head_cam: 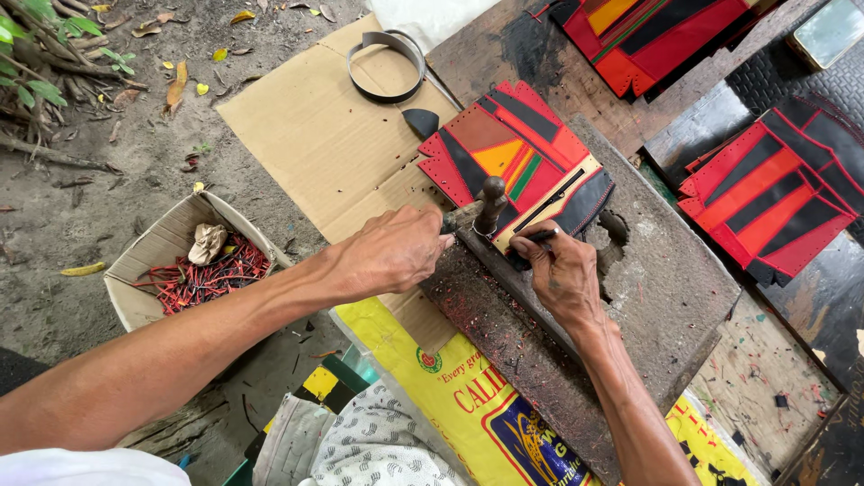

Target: The person holds a steel punch against the top edge of a colorful patchwork leather bag and strikes it with a mallet, working along the edge on a wooden block. After finishing, the person places the bag onto a stack of completed bags and picks up another bag to continue.

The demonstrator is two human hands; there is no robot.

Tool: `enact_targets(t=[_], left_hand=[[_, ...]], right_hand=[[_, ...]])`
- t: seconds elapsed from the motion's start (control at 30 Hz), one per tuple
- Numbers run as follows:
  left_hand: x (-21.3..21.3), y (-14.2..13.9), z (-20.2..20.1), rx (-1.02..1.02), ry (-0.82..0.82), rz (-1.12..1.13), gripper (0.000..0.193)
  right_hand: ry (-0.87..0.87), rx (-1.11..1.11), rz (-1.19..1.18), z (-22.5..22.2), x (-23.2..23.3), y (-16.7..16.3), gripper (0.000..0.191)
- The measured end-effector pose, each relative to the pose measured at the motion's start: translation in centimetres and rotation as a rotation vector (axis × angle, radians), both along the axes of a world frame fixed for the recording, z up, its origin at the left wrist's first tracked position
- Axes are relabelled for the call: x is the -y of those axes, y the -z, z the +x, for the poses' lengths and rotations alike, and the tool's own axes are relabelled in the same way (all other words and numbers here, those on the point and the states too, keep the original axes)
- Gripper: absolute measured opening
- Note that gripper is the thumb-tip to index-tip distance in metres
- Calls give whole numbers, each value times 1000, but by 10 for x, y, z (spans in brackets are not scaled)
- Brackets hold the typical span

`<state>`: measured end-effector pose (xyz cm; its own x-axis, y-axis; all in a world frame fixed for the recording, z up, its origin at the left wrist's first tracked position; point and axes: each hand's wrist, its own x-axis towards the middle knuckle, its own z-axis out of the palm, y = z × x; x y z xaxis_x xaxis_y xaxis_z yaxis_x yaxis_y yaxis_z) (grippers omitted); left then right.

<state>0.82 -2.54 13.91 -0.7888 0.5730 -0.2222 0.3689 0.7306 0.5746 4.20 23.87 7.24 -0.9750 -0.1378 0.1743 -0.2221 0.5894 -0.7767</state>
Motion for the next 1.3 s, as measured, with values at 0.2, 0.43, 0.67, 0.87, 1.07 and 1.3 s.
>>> enact_targets(t=[0.2, 0.43, 0.67, 0.87, 1.07, 1.3], left_hand=[[1, 1, 1, -16, 6, 9, 38], [0, -21, 5, 1, -19, 9, 39], [-18, -63, 12, 38, -109, 163, 36], [-19, -57, 11, -25, -73, 90, 39], [-16, -42, 8, -165, -13, 174, 36], [-26, -62, 11, -38, -79, 188, 37]], right_hand=[[-48, -107, 55, 3, 3, -2, 7], [-90, -74, 97, -2, 0, -4, 7], [-60, -97, 111, 0, 4, -3, 7], [-7, -88, 112, 3, 5, -5, 9], [-44, -128, 46, 1, 3, -7, 4], [118, 47, -18, -1, 3, -3, 3]])
